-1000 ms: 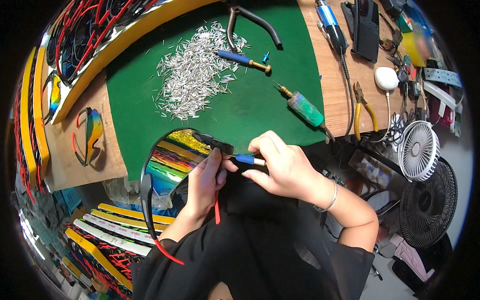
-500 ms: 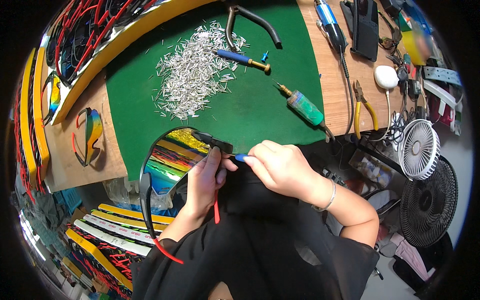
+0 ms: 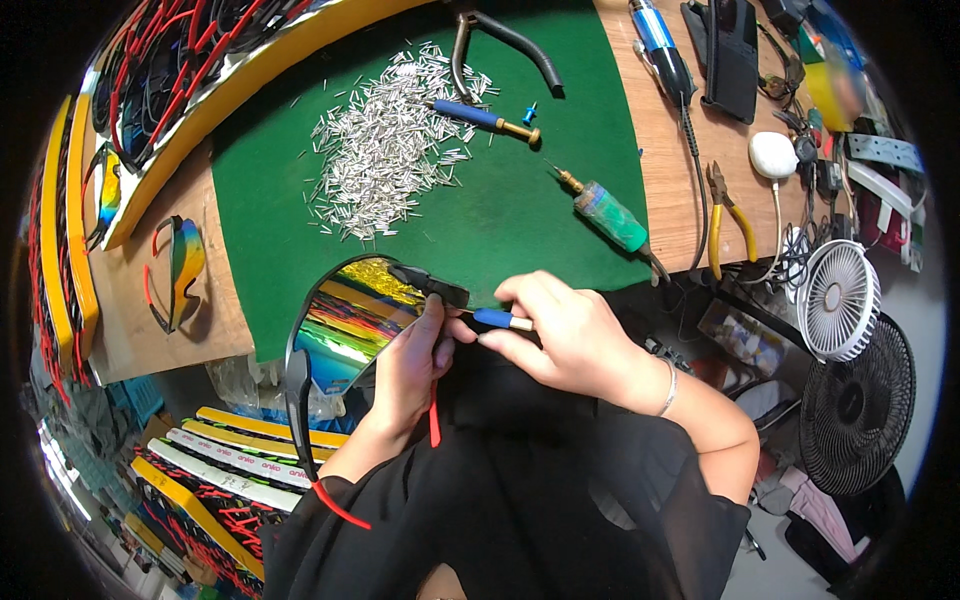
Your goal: The person assembles sunglasses by inserting small metal pins into the frame using a screwdriver and hammer. They repeatedly pick up sunglasses, secure the pins, and place the finished units into a tray.
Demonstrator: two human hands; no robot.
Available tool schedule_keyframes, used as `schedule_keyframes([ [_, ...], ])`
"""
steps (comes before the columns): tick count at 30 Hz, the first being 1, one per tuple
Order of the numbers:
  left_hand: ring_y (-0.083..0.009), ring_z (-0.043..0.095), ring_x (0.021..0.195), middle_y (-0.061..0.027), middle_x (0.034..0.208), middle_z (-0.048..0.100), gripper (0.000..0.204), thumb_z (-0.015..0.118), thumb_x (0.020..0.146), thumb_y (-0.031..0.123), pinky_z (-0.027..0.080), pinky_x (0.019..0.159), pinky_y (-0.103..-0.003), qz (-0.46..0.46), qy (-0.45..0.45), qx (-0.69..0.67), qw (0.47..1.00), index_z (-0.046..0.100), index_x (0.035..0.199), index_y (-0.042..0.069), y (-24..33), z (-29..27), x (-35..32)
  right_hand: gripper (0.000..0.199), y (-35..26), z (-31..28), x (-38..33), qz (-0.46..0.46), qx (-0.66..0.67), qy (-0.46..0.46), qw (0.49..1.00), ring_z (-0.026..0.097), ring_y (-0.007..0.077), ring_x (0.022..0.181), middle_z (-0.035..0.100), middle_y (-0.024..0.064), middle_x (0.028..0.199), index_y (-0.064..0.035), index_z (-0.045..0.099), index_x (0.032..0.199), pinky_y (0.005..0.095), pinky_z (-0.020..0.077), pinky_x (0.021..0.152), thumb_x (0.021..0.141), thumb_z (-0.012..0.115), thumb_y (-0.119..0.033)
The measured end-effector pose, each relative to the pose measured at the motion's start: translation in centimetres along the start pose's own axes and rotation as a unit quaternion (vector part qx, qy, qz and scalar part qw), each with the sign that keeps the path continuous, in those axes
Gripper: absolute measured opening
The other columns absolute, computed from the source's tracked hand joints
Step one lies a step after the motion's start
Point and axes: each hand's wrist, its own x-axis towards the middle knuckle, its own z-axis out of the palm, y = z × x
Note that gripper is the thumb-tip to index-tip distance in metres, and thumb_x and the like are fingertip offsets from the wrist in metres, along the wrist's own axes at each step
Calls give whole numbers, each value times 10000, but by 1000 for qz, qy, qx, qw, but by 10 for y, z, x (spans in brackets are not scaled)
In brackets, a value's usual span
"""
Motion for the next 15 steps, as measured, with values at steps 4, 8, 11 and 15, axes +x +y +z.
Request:
schedule_keyframes([
  [4,-36,321,459,-6,659,552,352,355,958,315,238,419,-171,5,-15,51,999,572,898,44,3,-3,-1,271,7,0,-4,-27,-33,-42,998,580,252,631,517,99,820,-32,508,933,317,473,521,725,655,-124],
  [8,-33,315,455,26,547,446,379,354,958,325,219,415,-174,-1,8,47,999,583,833,49,6,6,-3,324,0,-6,1,-19,5,-16,1000,585,247,634,527,100,821,-35,521,975,311,478,535,719,673,-162],
  [11,-32,316,455,24,546,446,381,351,959,323,219,414,-174,14,-9,64,998,584,834,50,4,3,0,295,5,-3,-4,-11,-25,-62,998,590,255,628,545,101,765,-33,546,954,309,481,538,750,655,-218],
  [15,-32,334,469,-3,662,556,348,358,958,314,241,418,-165,17,-16,67,998,574,890,49,2,-2,-2,299,6,-4,-3,-38,-24,-26,999,584,248,653,526,98,804,-36,533,962,306,479,542,748,658,-203],
])
